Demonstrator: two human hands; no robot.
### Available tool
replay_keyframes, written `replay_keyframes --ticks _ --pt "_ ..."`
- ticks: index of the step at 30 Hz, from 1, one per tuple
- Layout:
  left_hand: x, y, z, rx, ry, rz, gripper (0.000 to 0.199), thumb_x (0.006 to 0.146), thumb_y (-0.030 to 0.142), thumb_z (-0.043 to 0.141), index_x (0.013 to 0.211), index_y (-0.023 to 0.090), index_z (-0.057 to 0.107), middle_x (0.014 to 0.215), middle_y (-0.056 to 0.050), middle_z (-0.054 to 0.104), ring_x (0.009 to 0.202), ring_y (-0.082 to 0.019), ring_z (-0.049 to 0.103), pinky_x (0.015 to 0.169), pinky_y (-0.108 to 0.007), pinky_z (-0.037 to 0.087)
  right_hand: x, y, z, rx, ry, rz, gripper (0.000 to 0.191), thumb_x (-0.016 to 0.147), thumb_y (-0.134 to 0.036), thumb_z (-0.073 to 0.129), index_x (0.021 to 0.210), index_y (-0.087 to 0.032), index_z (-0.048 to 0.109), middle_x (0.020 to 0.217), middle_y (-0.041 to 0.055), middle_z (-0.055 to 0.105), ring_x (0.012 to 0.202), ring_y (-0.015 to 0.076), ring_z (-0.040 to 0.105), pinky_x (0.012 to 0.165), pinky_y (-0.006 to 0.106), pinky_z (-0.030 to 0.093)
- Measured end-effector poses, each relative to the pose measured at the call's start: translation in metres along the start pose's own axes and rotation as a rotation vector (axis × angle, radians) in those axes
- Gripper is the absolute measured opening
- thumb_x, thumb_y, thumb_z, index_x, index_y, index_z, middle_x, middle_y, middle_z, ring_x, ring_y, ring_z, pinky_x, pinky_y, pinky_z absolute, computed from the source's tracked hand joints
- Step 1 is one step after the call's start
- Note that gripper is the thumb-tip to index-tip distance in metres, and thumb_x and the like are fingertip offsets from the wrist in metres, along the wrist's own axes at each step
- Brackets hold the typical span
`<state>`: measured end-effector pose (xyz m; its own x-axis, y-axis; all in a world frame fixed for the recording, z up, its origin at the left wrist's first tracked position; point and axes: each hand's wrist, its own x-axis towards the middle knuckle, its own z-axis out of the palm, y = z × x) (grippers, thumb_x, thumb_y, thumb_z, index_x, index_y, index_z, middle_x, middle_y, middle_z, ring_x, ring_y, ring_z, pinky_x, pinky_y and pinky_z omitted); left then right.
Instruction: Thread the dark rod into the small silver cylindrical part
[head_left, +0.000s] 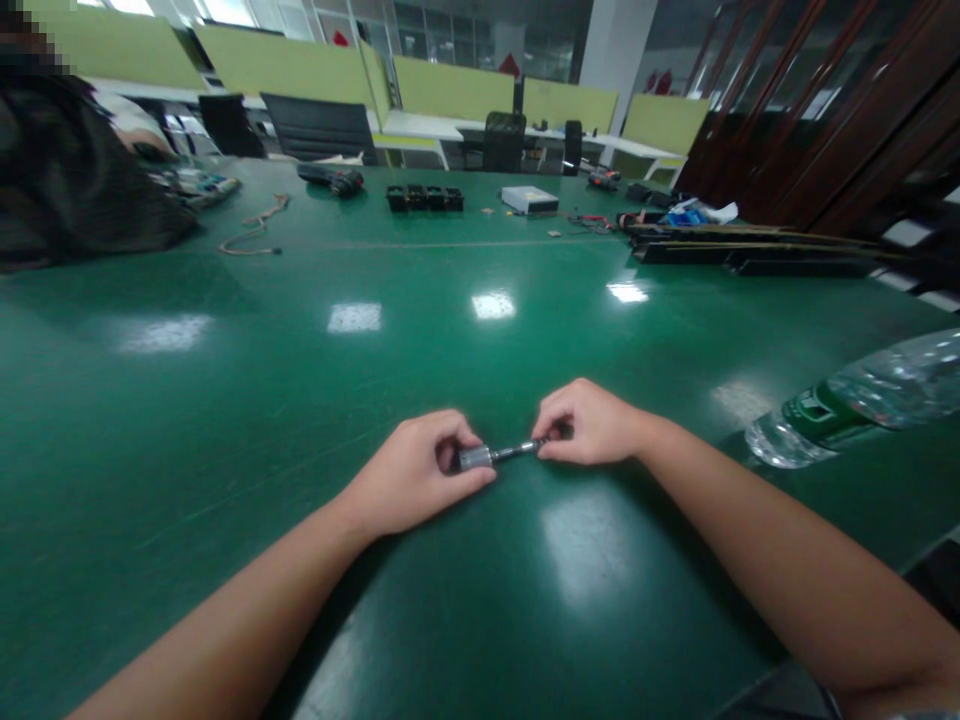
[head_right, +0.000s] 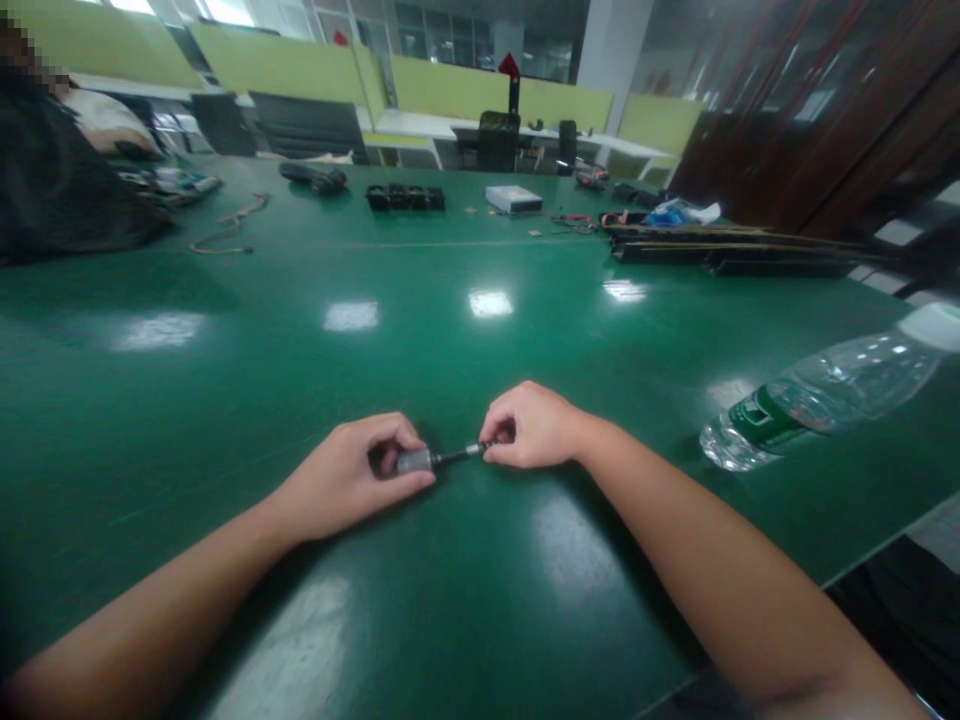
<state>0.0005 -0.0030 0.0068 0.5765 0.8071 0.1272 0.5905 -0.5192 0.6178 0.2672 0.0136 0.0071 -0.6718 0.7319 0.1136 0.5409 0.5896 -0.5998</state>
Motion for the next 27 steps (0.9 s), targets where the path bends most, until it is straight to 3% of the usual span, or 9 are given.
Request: replay_keyframes --ticks 6,11,16,27 --pt "0.0 0.001 -0.001 0.012 -0.004 -0.016 0.028 0.079 0.044 0.071 0.081 0.018 0.064 0.065 0.003 0.056 0.059 -0.013 0.052 0.055 -0.024 0.037 0.003 -0.002 0.008 -0.026 0.063 -0.068 0.011 0.079 -0.023 0.075 0.087 -0.017 0.078 0.084 0.004 0.073 0.076 0.0134 0.065 0.071 0.024 0.047" --pt "-0.002 0.002 -0.001 -0.017 0.0 -0.03 0.031 0.08 0.043 0.071 0.098 0.018 0.065 0.065 0.004 0.057 0.056 -0.012 0.052 0.054 -0.022 0.037 0.009 -0.013 0.023 -0.005 0.132 -0.048 0.021 0.081 -0.028 0.075 0.099 -0.017 0.077 0.092 0.0046 0.075 0.081 0.0141 0.068 0.073 0.024 0.047" --pt "-0.002 0.002 0.0 0.0 0.006 -0.028 0.029 0.082 0.046 0.068 0.083 0.018 0.064 0.061 0.004 0.054 0.055 -0.012 0.05 0.053 -0.023 0.034 0.013 -0.02 0.031 -0.006 0.134 -0.07 0.015 0.084 -0.028 0.073 0.095 -0.019 0.076 0.091 0.0029 0.076 0.081 0.0135 0.068 0.073 0.023 0.047" --pt "-0.001 0.002 0.001 -0.01 0.009 -0.024 0.026 0.077 0.042 0.072 0.085 0.018 0.065 0.062 0.004 0.054 0.056 -0.012 0.05 0.052 -0.022 0.034 0.01 -0.018 0.03 -0.04 0.101 -0.134 0.017 0.082 -0.022 0.07 0.099 -0.019 0.075 0.095 0.0035 0.073 0.085 0.0151 0.067 0.076 0.025 0.048"
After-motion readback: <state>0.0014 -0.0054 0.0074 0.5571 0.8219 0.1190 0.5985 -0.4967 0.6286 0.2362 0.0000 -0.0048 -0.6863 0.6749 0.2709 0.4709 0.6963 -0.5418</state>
